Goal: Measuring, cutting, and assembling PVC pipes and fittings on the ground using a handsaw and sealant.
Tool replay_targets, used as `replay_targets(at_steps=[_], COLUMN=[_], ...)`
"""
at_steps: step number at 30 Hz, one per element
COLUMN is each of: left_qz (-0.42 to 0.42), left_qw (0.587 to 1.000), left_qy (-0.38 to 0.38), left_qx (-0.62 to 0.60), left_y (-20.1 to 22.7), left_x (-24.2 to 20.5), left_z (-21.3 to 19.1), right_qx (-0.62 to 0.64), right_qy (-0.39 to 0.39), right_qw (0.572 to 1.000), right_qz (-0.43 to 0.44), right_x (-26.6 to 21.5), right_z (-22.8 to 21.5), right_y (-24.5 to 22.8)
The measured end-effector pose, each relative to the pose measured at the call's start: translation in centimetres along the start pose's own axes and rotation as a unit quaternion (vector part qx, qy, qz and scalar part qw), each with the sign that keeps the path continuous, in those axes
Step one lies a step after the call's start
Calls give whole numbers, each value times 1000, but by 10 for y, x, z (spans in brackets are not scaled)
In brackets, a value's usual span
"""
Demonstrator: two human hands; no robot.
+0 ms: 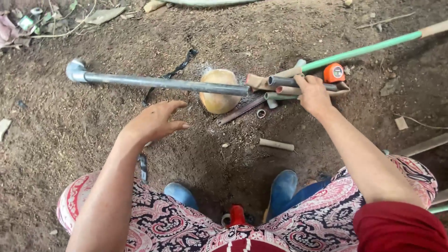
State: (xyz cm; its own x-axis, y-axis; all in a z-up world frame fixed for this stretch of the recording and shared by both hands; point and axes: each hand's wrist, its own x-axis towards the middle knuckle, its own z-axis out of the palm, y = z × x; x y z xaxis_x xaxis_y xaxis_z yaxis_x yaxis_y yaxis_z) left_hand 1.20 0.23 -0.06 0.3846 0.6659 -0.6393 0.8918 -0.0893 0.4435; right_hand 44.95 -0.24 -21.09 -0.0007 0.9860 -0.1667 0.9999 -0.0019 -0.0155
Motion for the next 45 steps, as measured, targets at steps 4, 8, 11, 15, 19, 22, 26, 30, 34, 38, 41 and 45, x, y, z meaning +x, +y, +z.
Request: replay_targets(at_steps=[4,8,11,15,19,22,26,30,34,38,41,45], left_qz=[7,7,12,17,31,8,3,-11,4,1,0,2], left_qw=[1000,1000,1000,999,999,999,999,999,999,999,1000,1000], left_qy=[2,8,17,23,38,41,40,40,40,31,24,28], left_qx=[-3,1,2,14,2,-22,-17,-20,-16,-17,-16,-5], left_y=[6,0,-3,-9,-14,-20,-25,-21,-23,-22,-20,-16], left_x=[1,2,2,0,-9,-12,-16,-20,-13,-8,-6,-7], left_z=[-2,3,4,7,6,6,6,5,9,11,15,13], right_qx=[55,80,151,87,19,39,114,128,100,72,67,21], right_qy=[-33,24,-20,-175,-166,-127,-57,-52,-70,-75,-69,-139], right_qw=[998,996,988,980,978,977,980,981,986,986,987,990], right_qz=[-6,-24,14,39,122,169,153,133,116,130,128,-7], right_x=[-14,-40,-68,-75,-57,-52,-57,-61,-58,-53,-65,-90], right_z=[-31,-89,-132,-96,-8,11,1,-20,-18,2,0,-11], right_y=[-20,-44,-82,-75,-17,5,-9,-32,-36,-26,-32,-77])
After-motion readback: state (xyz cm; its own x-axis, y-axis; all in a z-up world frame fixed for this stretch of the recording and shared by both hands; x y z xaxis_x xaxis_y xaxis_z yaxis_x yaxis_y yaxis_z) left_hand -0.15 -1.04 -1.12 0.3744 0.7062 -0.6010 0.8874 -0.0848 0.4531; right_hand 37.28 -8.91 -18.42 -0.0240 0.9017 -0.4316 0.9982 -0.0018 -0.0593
